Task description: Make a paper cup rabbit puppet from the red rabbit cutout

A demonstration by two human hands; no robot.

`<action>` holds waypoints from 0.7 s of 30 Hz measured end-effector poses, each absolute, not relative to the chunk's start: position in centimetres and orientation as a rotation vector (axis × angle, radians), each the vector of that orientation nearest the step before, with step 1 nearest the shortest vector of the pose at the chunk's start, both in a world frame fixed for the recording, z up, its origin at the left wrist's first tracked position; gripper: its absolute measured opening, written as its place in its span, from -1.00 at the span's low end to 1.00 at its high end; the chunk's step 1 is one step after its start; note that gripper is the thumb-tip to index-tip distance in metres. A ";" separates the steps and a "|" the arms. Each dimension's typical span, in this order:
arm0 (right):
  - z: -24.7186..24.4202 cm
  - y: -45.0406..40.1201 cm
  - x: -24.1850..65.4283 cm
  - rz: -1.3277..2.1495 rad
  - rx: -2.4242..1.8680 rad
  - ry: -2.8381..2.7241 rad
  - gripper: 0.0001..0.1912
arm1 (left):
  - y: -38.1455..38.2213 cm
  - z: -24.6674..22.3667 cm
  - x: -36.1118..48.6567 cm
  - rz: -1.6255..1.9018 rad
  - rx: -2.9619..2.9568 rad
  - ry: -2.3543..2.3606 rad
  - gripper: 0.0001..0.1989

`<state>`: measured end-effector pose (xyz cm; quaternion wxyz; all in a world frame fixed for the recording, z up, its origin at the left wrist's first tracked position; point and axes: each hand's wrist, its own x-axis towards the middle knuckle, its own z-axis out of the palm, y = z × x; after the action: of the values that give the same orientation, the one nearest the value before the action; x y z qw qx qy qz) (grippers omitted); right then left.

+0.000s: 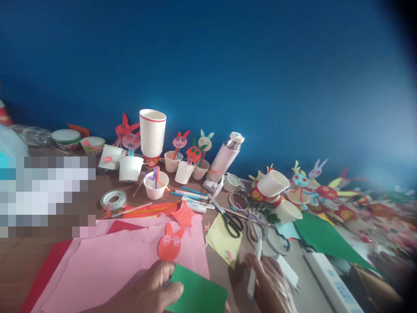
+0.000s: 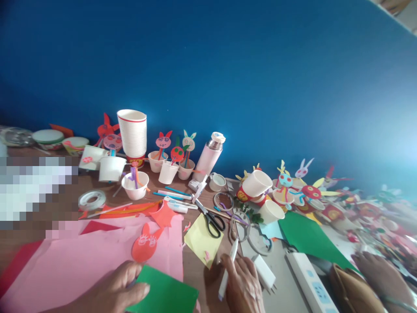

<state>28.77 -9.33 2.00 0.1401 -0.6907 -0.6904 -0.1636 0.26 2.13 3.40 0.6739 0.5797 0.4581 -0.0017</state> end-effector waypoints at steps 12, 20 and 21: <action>1.0 -12.5 29.2 -0.513 -1.950 -1.891 -0.74 | 1.7 5.2 0.9 0.050 1.227 1.080 -0.70; 1.8 -11.0 29.1 -0.432 -1.854 -2.037 -0.63 | 2.1 4.2 0.5 -0.014 1.352 1.064 -0.77; 1.7 -10.9 29.0 -0.429 -1.851 -2.064 -0.61 | 2.2 3.9 0.4 -0.023 1.383 1.049 -0.76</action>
<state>28.95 -10.93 1.71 0.1673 -0.6506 -0.7253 -0.1507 0.36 2.19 3.88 0.6464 0.6077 0.4613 -0.0100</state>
